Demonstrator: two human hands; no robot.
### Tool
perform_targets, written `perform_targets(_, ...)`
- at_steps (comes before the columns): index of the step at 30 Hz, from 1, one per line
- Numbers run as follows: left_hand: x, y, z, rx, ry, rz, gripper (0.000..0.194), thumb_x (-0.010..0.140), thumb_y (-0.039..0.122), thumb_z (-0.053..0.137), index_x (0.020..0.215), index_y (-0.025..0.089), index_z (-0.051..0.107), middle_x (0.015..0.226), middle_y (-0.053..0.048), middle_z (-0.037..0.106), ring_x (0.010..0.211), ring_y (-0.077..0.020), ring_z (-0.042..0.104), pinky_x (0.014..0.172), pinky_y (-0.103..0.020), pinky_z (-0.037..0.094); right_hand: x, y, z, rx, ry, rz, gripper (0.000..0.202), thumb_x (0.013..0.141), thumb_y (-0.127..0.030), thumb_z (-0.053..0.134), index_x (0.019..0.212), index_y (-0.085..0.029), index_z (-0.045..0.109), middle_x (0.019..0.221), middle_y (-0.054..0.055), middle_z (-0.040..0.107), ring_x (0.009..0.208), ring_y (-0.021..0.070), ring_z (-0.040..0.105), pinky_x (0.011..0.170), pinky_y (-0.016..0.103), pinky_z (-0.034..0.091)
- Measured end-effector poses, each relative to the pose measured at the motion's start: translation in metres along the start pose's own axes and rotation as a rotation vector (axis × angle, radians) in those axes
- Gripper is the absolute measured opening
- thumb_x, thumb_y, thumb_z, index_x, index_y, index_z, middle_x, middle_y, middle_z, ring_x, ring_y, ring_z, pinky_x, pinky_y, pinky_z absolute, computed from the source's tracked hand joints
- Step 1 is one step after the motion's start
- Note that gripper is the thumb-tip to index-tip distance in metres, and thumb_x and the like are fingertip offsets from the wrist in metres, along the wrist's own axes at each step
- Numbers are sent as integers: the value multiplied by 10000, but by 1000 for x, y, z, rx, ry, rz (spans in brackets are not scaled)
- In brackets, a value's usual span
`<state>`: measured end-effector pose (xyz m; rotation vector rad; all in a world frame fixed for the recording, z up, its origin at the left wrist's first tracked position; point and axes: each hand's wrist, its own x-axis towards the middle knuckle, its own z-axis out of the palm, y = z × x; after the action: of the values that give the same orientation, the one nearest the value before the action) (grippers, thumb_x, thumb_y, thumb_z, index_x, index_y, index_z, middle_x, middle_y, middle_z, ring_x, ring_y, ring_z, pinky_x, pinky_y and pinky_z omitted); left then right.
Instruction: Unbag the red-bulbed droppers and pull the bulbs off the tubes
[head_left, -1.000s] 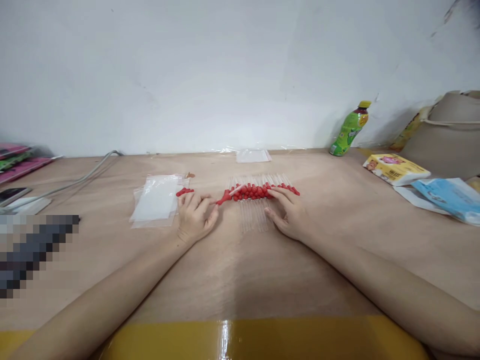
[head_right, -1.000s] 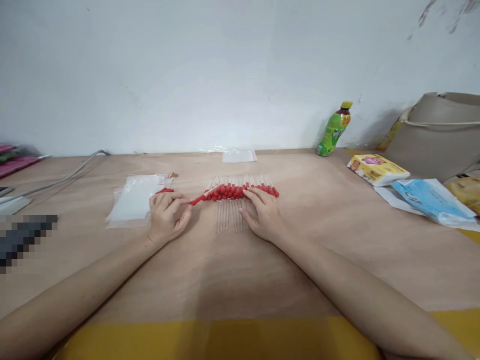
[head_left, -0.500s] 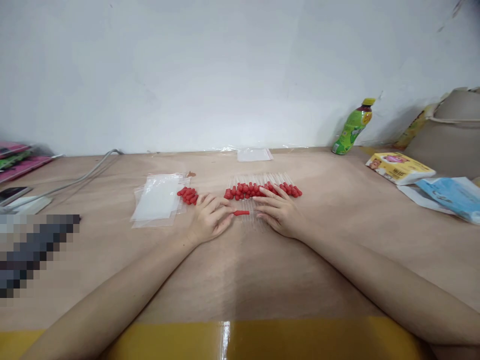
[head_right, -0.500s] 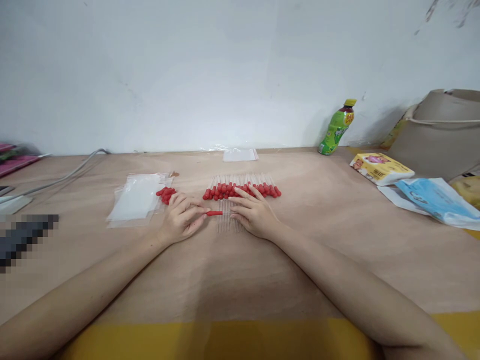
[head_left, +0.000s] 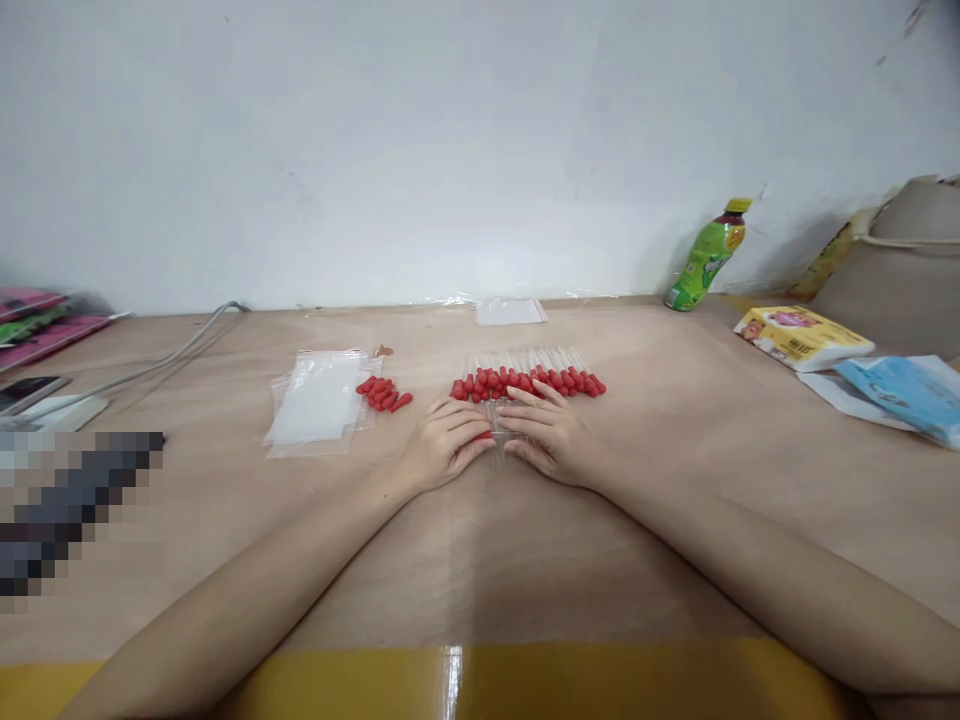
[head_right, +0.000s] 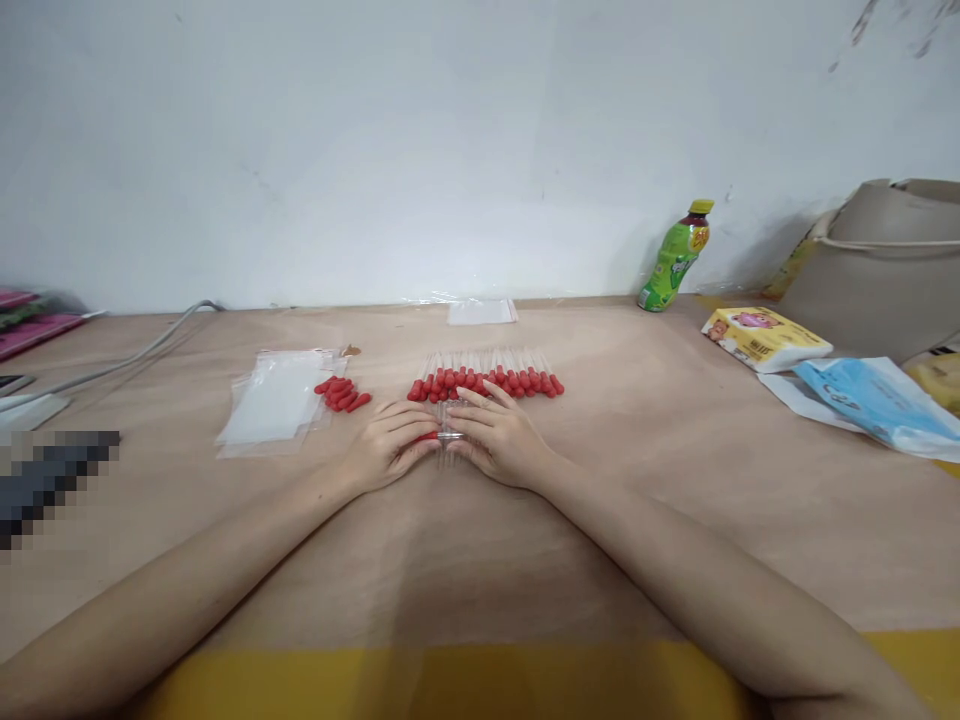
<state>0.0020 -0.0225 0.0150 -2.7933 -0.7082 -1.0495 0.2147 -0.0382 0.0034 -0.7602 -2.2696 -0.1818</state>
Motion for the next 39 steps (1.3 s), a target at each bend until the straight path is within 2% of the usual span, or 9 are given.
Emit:
perform_targets(6, 0, 1, 0, 19, -26, 47, 166, 838, 290, 529, 923, 185, 625, 965, -55, 674, 971, -179, 584, 908, -372, 423, -1, 2, 7, 52, 15, -51, 232, 883, -237, 449, 1040, -199, 616, 1040, 33, 660, 1121, 180, 522, 1035, 444, 343)
perform_targets(12, 1, 3, -2, 68, -64, 68, 159, 862, 223, 477, 920, 180, 618, 1068, -51, 651, 1119, -193, 524, 1054, -440, 264, 0, -1, 6, 25, 74, -102, 221, 879, -223, 441, 952, -167, 641, 1043, 85, 655, 1071, 175, 560, 955, 375, 456)
perform_targets(15, 2, 5, -4, 54, -75, 65, 171, 867, 228, 462, 915, 184, 620, 1065, -49, 653, 1121, -198, 525, 1082, -468, 196, -2, -2, 5, 34, 65, -100, 210, 873, -217, 445, 945, -175, 639, 1042, 85, 656, 1062, 170, 565, 949, 370, 465)
perform_targets(22, 2, 4, -6, 45, -118, 80, 199, 875, 225, 441, 958, 196, 620, 1070, -43, 651, 1135, -198, 514, 1098, -478, 144, -7, 1, 6, 60, 82, -138, 186, 853, -187, 474, 959, -179, 627, 1056, 83, 650, 1079, 166, 552, 985, 375, 438)
perform_targets(27, 1, 3, -6, 48, -118, 82, 208, 880, 224, 436, 995, 184, 605, 1069, -39, 652, 1137, -197, 512, 1096, -472, 153, -10, 4, 5, 43, 111, -177, 194, 840, -158, 491, 986, -165, 619, 1064, 95, 645, 1103, 177, 535, 989, 383, 436)
perform_targets(35, -1, 2, -9, 63, -140, 95, 188, 883, 214, 428, 894, 187, 614, 1012, -29, 672, 1142, -203, 506, 1060, -452, 221, -15, 4, -6, -32, 120, -244, 224, 819, -117, 509, 1020, -146, 603, 1040, 96, 654, 1121, 194, 521, 993, 406, 426)
perform_targets(37, -6, -3, -15, 81, -126, 43, 194, 887, 201, 413, 893, 184, 606, 1009, -37, 668, 1123, -205, 516, 1031, -448, 265, -19, 10, -13, -40, 136, -188, 225, 827, -120, 492, 1014, -166, 608, 1049, 79, 650, 1110, 194, 528, 973, 414, 431)
perform_targets(39, -14, -9, -23, 118, -94, -40, 186, 886, 208, 417, 880, 181, 601, 1005, -50, 654, 1054, -208, 544, 960, -428, 348, -22, 18, -21, -63, 165, -54, 201, 834, -156, 496, 981, -188, 628, 979, 62, 668, 1012, 192, 581, 897, 396, 466)
